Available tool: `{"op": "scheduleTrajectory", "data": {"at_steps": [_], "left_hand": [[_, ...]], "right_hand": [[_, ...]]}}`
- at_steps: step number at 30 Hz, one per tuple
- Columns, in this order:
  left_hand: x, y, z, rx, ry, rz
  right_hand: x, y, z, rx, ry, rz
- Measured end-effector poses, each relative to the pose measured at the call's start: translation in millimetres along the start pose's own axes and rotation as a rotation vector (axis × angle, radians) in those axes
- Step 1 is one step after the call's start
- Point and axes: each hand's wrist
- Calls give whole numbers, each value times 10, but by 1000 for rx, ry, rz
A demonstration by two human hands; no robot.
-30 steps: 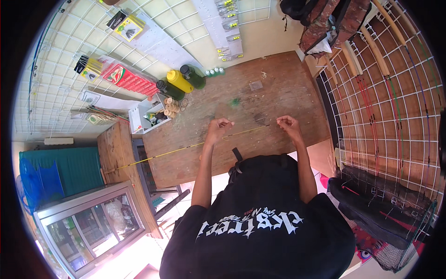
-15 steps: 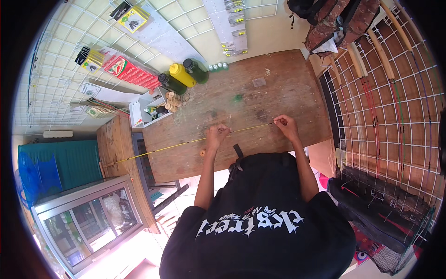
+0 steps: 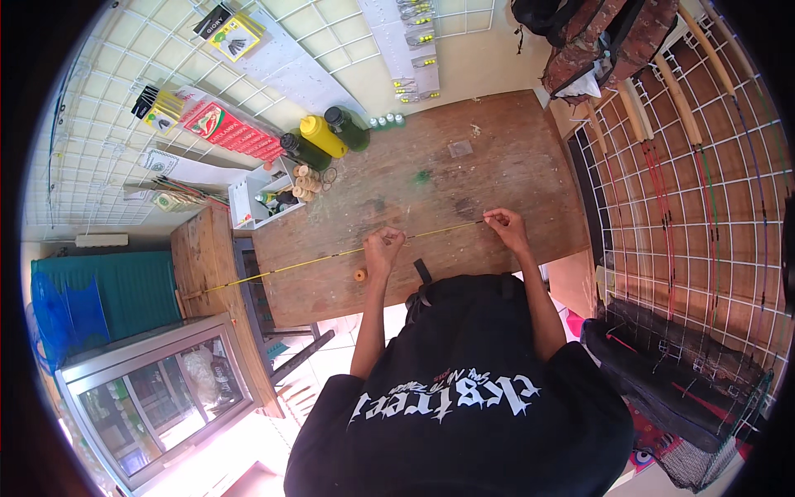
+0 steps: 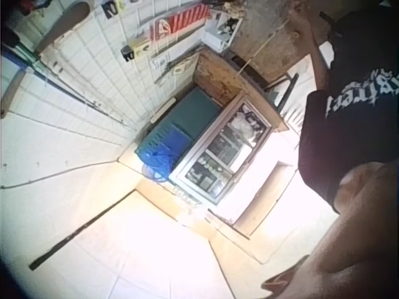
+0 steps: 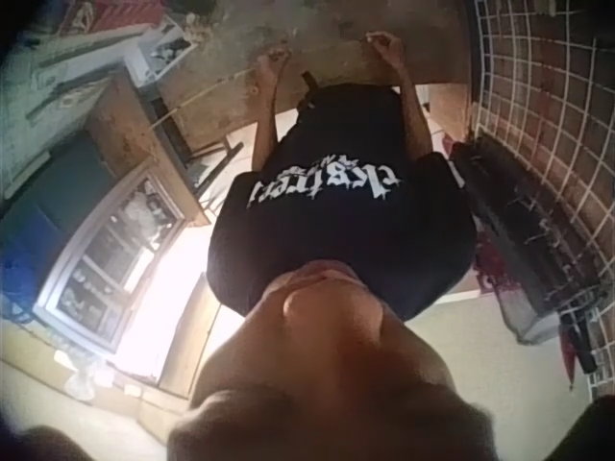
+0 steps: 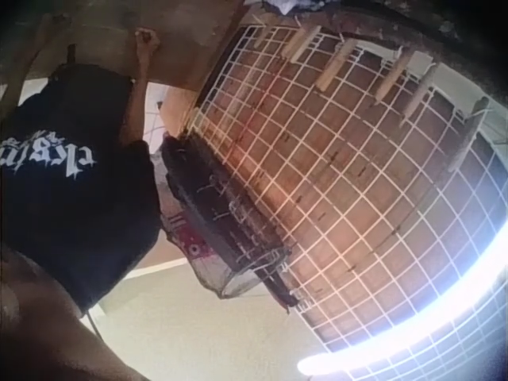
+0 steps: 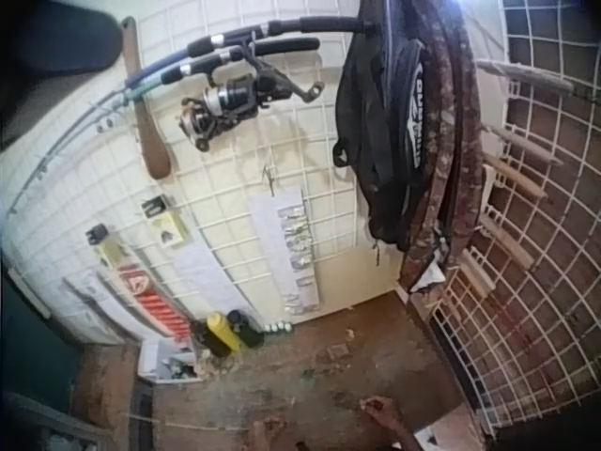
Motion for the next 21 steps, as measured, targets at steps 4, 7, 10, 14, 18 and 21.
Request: {"op": "scheduleTrajectory", "data": {"at_steps": [4,7,10,14,18,21], "left_hand": [[-1,6,-20,29,-2,-20],[0,4,-28,15,13,-14],[3,9,-15,9,30,-4],[23,18,53,58,9,-34],[11,12,-62,41,20,-7],[-22,29,-236,43,45,22]], "right_hand": [[-12,4,-37,50,-61,9],[-26,8,-66,69,-85,14],[-35,25,-38,89,-73,3],[-19,34,-1,105,7,-7],[-53,27,-56,79,-77,-38],[-101,17,-31,124,-119,-31]]}}
Point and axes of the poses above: each hand's wrist, its own y-axis away from the middle knuckle, its own x-axis out of the palm, z = x × y, and after that the axes turned 8 degrees about -z, right-handed
